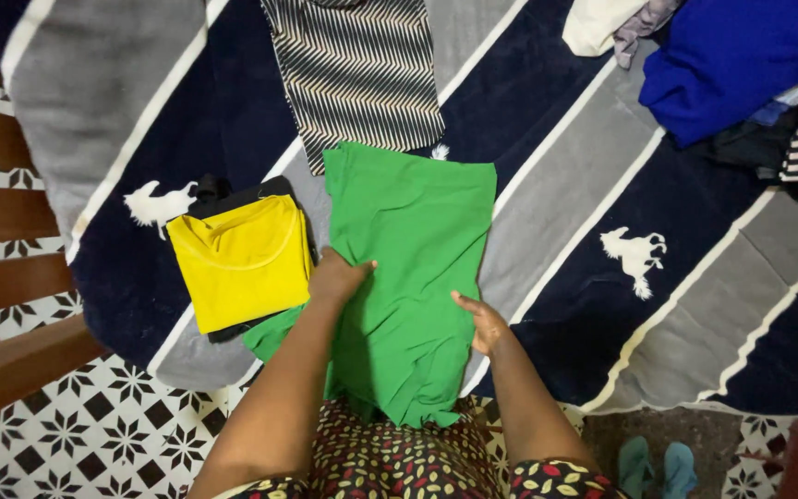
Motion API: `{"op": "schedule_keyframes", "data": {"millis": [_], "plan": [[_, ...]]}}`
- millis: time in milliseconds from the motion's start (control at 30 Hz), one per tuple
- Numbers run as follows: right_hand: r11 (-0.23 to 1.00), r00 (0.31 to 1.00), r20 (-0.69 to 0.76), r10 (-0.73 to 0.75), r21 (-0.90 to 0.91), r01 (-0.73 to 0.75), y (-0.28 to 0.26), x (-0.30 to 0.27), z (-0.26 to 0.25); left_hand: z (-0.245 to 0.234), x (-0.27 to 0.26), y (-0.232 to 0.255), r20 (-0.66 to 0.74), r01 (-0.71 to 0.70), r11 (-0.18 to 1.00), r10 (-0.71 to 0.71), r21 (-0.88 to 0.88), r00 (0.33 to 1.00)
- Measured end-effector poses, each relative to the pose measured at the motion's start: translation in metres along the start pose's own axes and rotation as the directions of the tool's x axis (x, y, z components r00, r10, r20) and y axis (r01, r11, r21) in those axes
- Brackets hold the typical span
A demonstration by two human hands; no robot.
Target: The person folds clean clothes on a bed. They spread out a green top, smooth it flat, fold in the sleeves and sides, and place it beside a folded yellow shirt. They then fold a white garment, a pair of purple patterned leggings, and begin folding a blue garment, laying each folded item on the bed.
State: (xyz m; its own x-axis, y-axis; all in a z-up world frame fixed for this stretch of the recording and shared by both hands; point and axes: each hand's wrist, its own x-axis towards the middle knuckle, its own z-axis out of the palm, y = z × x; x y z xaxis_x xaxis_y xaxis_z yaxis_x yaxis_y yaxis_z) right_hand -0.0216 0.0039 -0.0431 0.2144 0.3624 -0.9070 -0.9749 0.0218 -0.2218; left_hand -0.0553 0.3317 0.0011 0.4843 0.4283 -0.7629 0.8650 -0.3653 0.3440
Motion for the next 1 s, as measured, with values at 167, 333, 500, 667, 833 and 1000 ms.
{"op": "schedule_keyframes", "data": {"millis": [167, 333, 500, 667, 833, 1000], "plan": [[0.999, 0.991, 0.123, -0.049, 0.024, 0.046, -0.014, -0.017, 0.002, -0.027, 0.000, -0.011, 0.522, -0.021, 0.998, 0.051, -0.064, 0.851], [0.994, 0.977, 0.185, -0.110, 0.016, 0.109, -0.021, -0.060, -0.027, -0.044, -0.033, -0.026, 0.654, 0.004, 0.898, 0.317, -0.440, 0.687], [0.984, 0.958, 0.226, -0.176, 0.078, 0.162, -0.031, -0.110, -0.055, -0.050, -0.106, -0.039, 0.569, 0.106, 0.720, 0.440, -0.686, 0.695], [0.982, 0.923, 0.345, -0.173, -0.015, 0.190, -0.044, -0.180, -0.065, -0.028, -0.176, -0.040, 0.418, 0.041, 0.662, 0.423, -0.749, 0.804], [0.884, 0.909, 0.316, -0.273, -0.291, 0.367, -0.058, -0.245, -0.065, 0.006, -0.201, -0.039, 0.284, -0.123, 0.630, 0.505, -0.767, 0.815], [0.786, 0.845, 0.346, -0.407, -0.338, 0.517, -0.097, -0.255, -0.056, 0.003, -0.181, 0.013, 0.093, -0.351, 0.607, 0.578, -0.713, 0.811]]}}
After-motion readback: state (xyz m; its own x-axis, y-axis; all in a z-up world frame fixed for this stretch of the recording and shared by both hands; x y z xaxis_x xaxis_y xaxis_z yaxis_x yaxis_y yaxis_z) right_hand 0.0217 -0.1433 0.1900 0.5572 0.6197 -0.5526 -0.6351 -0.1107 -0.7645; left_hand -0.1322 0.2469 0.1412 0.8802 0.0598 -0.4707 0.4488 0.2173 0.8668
